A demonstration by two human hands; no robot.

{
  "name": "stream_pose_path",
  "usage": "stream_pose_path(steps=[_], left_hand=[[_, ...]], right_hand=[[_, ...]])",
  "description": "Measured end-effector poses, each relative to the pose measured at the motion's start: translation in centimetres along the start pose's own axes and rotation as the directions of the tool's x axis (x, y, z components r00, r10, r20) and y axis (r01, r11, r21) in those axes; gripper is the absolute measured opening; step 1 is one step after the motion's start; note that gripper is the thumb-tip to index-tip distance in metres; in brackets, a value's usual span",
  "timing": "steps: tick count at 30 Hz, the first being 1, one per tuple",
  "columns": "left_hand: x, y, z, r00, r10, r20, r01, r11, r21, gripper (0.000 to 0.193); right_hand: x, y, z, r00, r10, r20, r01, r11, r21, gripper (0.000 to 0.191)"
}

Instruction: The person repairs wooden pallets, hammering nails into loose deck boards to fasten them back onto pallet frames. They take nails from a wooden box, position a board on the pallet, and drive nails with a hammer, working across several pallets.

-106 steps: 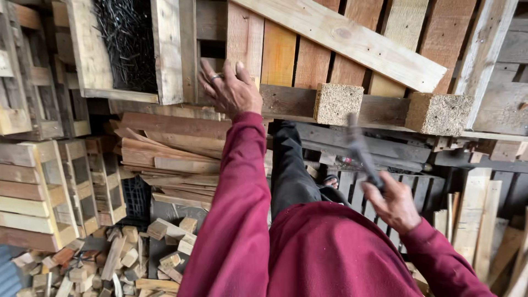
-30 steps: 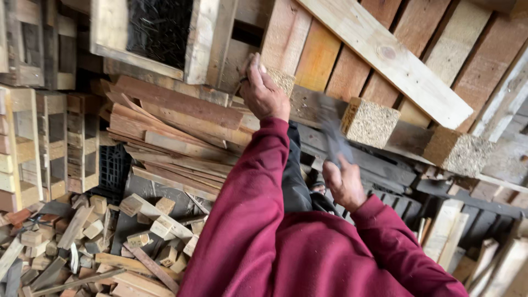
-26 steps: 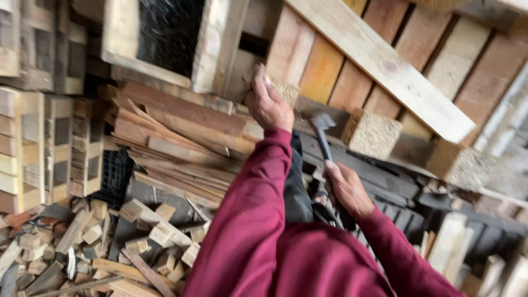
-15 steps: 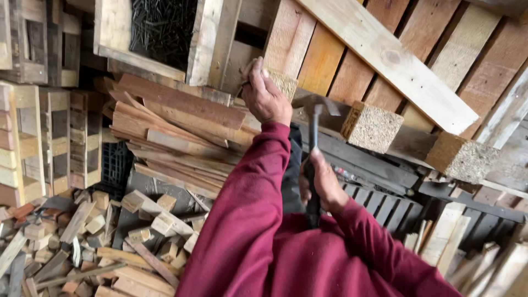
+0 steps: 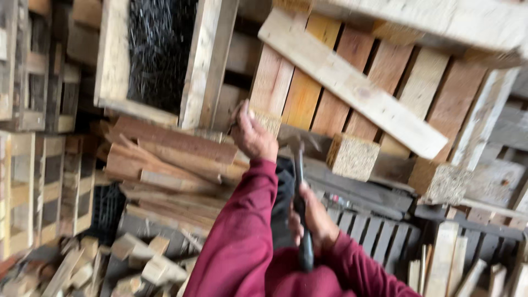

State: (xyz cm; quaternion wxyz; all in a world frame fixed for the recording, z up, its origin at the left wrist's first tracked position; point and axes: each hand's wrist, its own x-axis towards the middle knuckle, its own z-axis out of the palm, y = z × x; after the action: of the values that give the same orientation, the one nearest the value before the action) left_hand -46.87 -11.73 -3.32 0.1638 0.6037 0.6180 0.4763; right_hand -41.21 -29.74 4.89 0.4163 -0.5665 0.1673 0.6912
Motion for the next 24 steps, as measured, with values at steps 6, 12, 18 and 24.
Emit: stream_pose_path(steps=[6,12,18,24], left_hand=[[0.1,1.5,-0.3,1.000,-0.026,0.017,0.025,1.000,0.014,0.024],[-0.6,-0.4,0.0,1.000,-0.016,-0.001,0.016,1.000,-0.020,0.024],[0.0,0.1,0.3,1.000,-0.002,-0.029,0.003,0.999,0.032,0.022],[-0.4,-0.5,0.3,1.000,-0.010,-0.013,0.011,0.999,0.041,0.022]], right_hand=[[-4.2,-3.4,-4.3,0.989,-0.109,-0.097,0.110,0.994,0.005,0.065],[-2.3,-1.8,-1.7,0.838,-0.538,0.098,0.540,0.842,0.000,0.060],[-0.9,-1.6,-1.9,0.991,-0.135,-0.021,0.119,0.928,-0.353,0.054],[-3.2,-3.1,-4.7,0.609,-0.758,0.232,0.784,0.620,-0.035,0.038]])
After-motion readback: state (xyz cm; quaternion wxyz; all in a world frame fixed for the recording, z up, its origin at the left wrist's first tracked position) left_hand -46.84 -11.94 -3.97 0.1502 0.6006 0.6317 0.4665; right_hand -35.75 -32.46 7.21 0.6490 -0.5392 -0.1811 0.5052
